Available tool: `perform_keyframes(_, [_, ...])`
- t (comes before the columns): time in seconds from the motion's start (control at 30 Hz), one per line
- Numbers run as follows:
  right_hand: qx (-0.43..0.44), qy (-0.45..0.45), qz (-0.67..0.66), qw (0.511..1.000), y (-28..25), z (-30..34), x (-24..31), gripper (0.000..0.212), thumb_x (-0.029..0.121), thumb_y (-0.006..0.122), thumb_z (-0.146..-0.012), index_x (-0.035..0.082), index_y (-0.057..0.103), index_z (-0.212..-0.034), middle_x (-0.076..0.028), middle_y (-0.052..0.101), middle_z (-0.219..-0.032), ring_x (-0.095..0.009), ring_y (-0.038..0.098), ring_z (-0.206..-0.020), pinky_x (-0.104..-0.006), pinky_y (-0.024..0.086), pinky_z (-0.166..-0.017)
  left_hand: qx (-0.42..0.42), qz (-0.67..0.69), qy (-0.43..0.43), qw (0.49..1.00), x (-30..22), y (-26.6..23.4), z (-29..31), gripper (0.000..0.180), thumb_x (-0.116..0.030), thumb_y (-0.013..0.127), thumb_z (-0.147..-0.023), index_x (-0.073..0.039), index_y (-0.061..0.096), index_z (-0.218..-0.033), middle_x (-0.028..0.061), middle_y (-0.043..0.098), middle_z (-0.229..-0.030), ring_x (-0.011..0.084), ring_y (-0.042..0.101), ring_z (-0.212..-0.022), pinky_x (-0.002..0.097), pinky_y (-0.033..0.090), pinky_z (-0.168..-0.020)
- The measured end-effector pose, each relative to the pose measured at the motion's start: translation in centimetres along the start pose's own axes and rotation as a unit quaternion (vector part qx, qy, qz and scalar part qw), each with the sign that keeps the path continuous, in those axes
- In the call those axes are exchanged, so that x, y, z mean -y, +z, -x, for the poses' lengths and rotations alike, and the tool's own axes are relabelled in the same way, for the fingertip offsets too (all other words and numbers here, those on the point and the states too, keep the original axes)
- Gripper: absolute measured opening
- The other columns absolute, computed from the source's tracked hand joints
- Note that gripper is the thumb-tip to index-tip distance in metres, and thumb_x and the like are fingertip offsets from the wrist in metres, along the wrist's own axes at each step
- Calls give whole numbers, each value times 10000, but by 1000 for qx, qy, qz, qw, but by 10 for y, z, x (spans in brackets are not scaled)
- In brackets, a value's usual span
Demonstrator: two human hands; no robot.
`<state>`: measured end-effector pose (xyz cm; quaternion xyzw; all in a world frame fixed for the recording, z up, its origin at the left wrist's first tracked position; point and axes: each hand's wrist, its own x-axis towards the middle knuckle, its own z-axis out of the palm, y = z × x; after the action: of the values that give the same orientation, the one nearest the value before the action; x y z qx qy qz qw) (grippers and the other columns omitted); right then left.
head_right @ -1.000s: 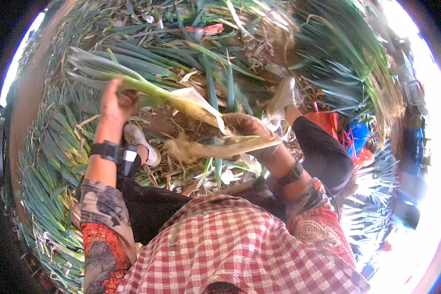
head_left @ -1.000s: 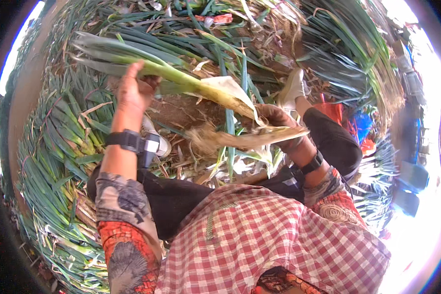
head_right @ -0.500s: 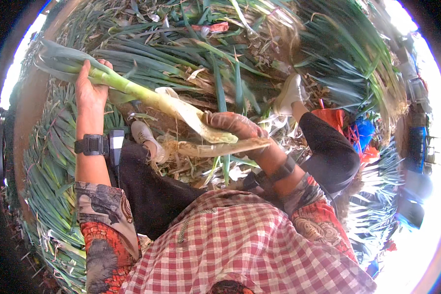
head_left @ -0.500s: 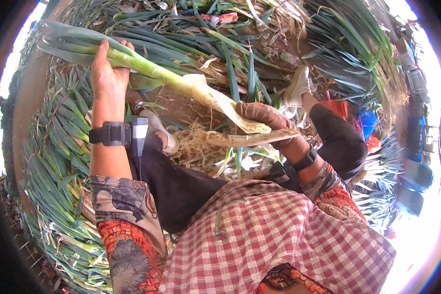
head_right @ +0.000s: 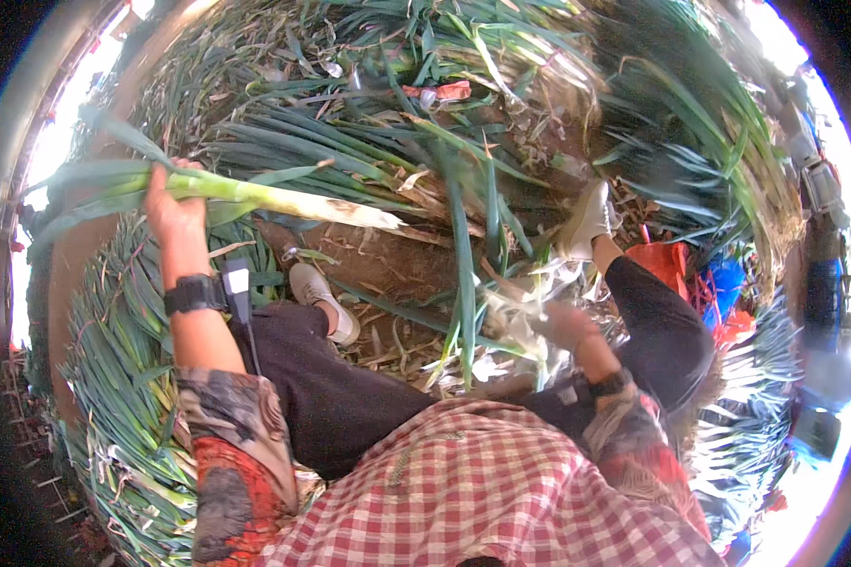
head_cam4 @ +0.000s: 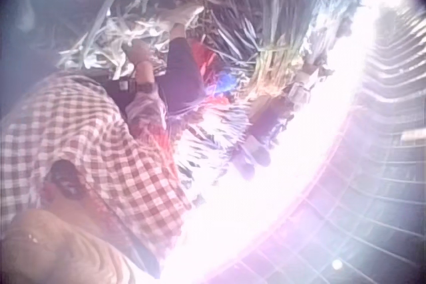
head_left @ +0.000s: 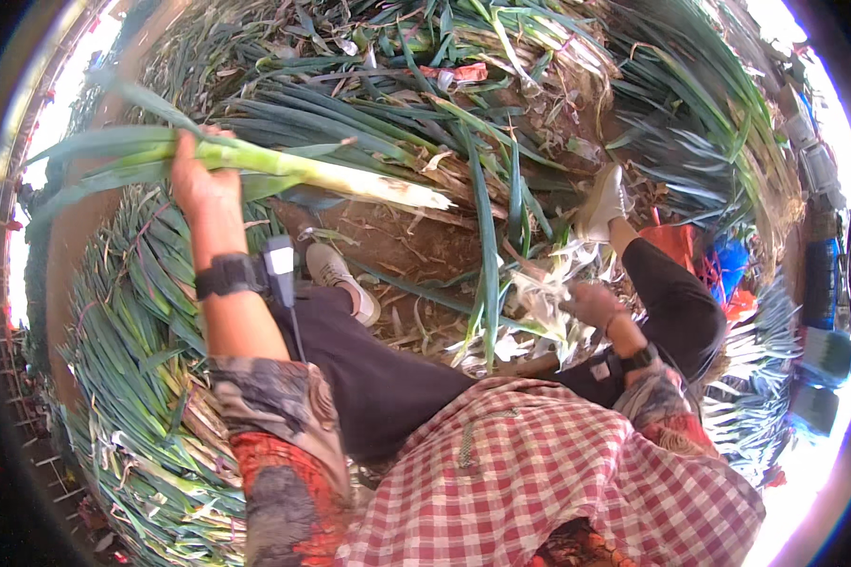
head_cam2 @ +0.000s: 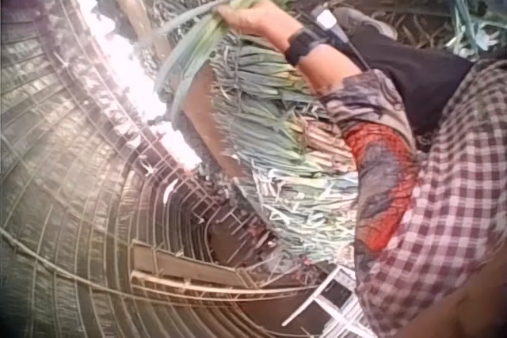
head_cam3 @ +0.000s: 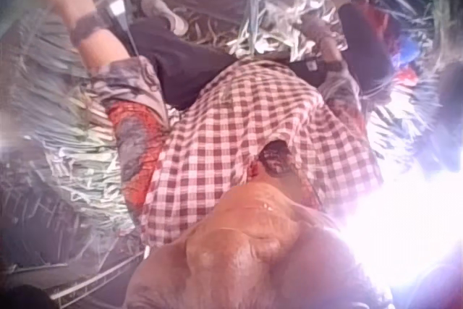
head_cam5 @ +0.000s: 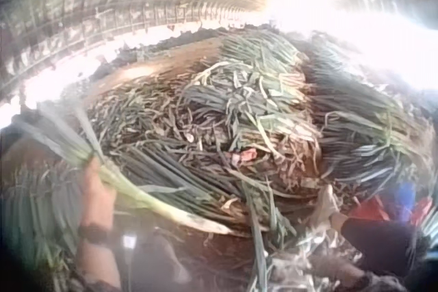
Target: The person picks up a leek by hand, peels away the outer layers, and places it onto a pile. They then pick up another leek, peel the outer layers, and place it onto the pile.
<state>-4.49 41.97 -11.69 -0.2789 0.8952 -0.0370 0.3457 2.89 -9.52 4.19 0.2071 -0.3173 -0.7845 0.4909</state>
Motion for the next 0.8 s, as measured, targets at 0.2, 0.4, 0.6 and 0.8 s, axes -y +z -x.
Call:
perform_keyframes(0.2, [-442, -209, -201, 849, -128, -10, 149, 375, 280, 558, -757, 60, 491, -1054, -152, 544, -1002, -320, 550, -873, -383, 442, -772, 20, -17, -57, 998, 35, 37, 40, 201, -196, 544, -830, -26, 474, -911, 82, 510, -736, 208, 511, -636, 352, 440, -590])
perform_keyframes(0.4, [-546, -382, -6, 745, -136, -42, 267, 203, 181, 549, -716, 92, 565, -897, -115, 567, -841, -293, 558, -787, -360, 471, -653, -87, -44, -28, 995, 57, 47, 52, 216, -153, 544, -824, -12, 456, -962, 99, 504, -802, 235, 511, -710, 389, 443, -646])
perform_keyframes(0.6, [-394, -390, -6, 832, -130, -47, 273, 142, 200, 523, -726, 82, 566, -792, -122, 542, -756, -305, 553, -742, -409, 457, -585, -69, -64, -78, 992, 51, 34, 55, 243, -140, 598, -786, -45, 472, -970, 75, 489, -787, 238, 503, -693, 389, 434, -629])
perform_keyframes(0.8, [-166, -236, -131, 949, -113, -36, 213, 393, 245, 629, -688, 61, 551, -1026, -117, 586, -837, -221, 551, -733, -337, 452, -640, 106, -107, -218, 964, 78, 44, 81, 261, -208, 541, -794, -35, 536, -990, 112, 545, -919, 232, 511, -836, 364, 418, -761])
